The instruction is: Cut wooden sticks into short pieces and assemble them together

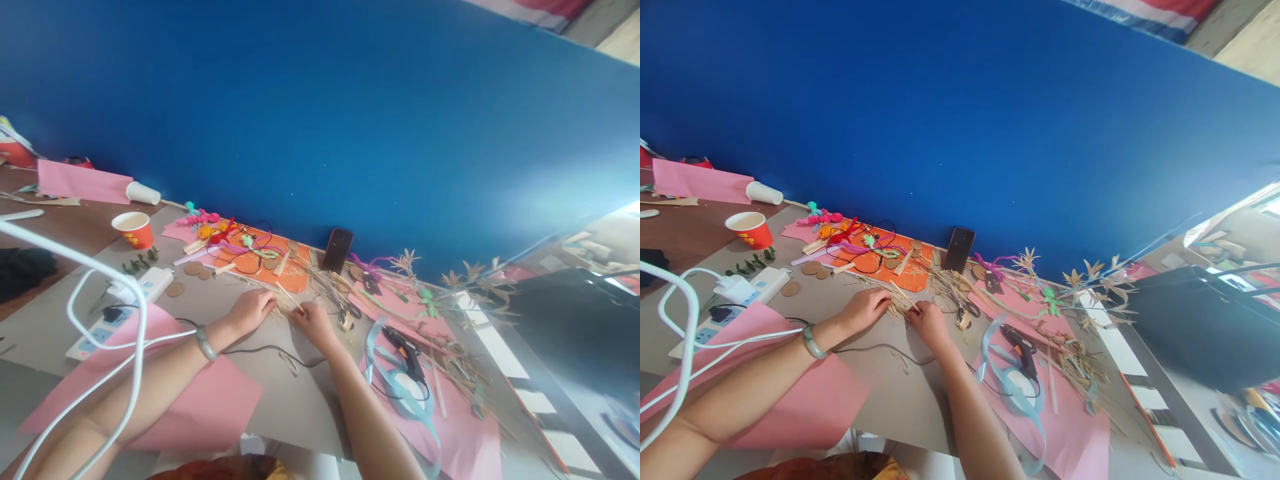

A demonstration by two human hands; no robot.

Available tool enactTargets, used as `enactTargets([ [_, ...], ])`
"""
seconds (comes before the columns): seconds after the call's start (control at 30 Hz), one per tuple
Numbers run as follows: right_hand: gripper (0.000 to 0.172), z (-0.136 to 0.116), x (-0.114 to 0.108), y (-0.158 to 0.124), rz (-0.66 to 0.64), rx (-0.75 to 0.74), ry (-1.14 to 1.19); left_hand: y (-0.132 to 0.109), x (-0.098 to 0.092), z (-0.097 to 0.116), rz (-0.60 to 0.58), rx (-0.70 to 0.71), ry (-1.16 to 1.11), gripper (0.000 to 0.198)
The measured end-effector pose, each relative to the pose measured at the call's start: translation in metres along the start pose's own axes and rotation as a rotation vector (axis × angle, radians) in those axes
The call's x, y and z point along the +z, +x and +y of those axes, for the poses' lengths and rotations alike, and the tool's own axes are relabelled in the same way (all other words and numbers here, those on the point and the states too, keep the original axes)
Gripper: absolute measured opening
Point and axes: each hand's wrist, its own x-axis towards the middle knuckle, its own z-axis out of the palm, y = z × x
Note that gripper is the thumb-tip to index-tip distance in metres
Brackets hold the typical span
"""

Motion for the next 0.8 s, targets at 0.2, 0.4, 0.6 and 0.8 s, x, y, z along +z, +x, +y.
enactTargets([
  [0.2,0.018,-0.01,-0.005,-0.006,0.085,-0.002,0.203,0.002,0.01,0.001,-0.061,-0.166,-0.601,0.024],
  [0.4,0.021,-0.023,-0.002,-0.012,0.068,-0.033,0.339,-0.002,0.019,0.005,-0.153,-0.166,-0.718,0.025],
  [0.6,0.014,-0.023,0.003,-0.013,0.079,-0.054,0.363,-0.005,0.017,0.008,-0.14,-0.161,-0.668,0.02],
  [0.8,0.02,-0.025,-0.002,-0.015,0.175,-0.024,0.377,-0.003,0.018,0.006,-0.132,-0.194,-0.745,0.014],
])
